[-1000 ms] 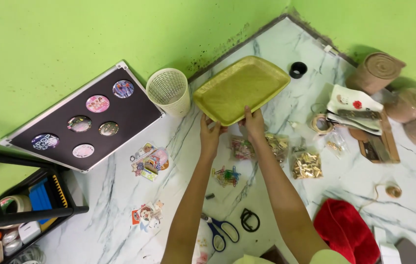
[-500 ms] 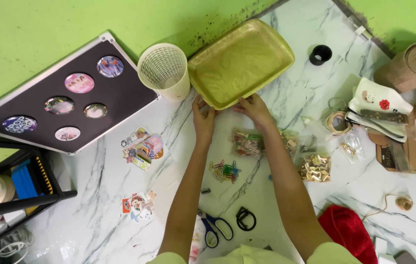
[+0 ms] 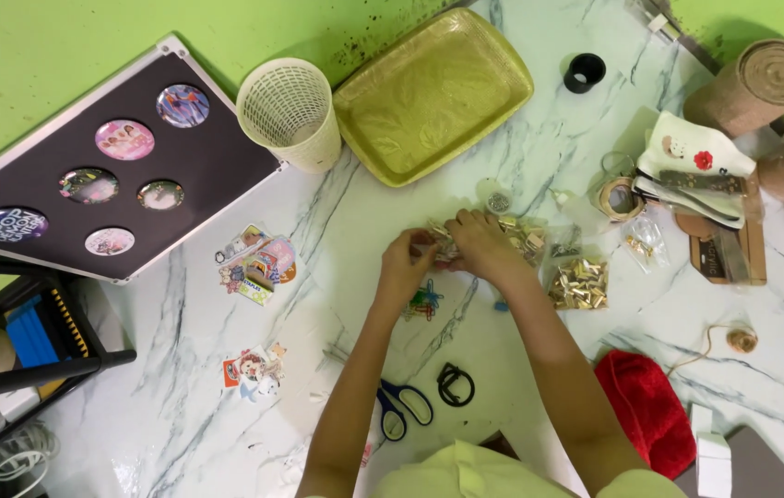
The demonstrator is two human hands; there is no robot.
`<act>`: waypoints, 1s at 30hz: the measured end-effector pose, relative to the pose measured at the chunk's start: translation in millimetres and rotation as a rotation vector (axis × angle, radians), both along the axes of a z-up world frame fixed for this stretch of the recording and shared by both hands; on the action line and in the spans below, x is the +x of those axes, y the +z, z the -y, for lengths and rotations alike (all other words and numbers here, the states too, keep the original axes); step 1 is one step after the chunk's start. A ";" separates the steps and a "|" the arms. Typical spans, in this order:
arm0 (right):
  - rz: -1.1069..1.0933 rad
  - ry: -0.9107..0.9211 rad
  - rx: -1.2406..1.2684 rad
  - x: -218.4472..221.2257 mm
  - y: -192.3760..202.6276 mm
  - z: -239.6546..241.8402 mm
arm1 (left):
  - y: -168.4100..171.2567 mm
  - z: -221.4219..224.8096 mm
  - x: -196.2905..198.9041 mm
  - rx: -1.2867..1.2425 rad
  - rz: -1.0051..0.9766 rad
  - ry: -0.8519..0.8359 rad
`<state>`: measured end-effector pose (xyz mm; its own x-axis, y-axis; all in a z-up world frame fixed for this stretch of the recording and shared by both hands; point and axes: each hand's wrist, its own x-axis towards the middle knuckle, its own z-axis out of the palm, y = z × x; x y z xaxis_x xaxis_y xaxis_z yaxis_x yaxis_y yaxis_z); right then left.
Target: The person cleans a gold tray with a cloth, sorts through various bags of clips and fasteners on a desk, and organizes stationery supplies including rolls of twine and tape into a storage bin.
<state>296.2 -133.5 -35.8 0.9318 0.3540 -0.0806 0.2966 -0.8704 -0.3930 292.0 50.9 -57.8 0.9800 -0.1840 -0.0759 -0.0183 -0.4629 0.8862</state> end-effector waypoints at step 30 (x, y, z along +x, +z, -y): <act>-0.034 -0.194 0.408 -15.0 15.2 3.9 | 22.1 -1.7 2.3 0.101 0.241 -0.080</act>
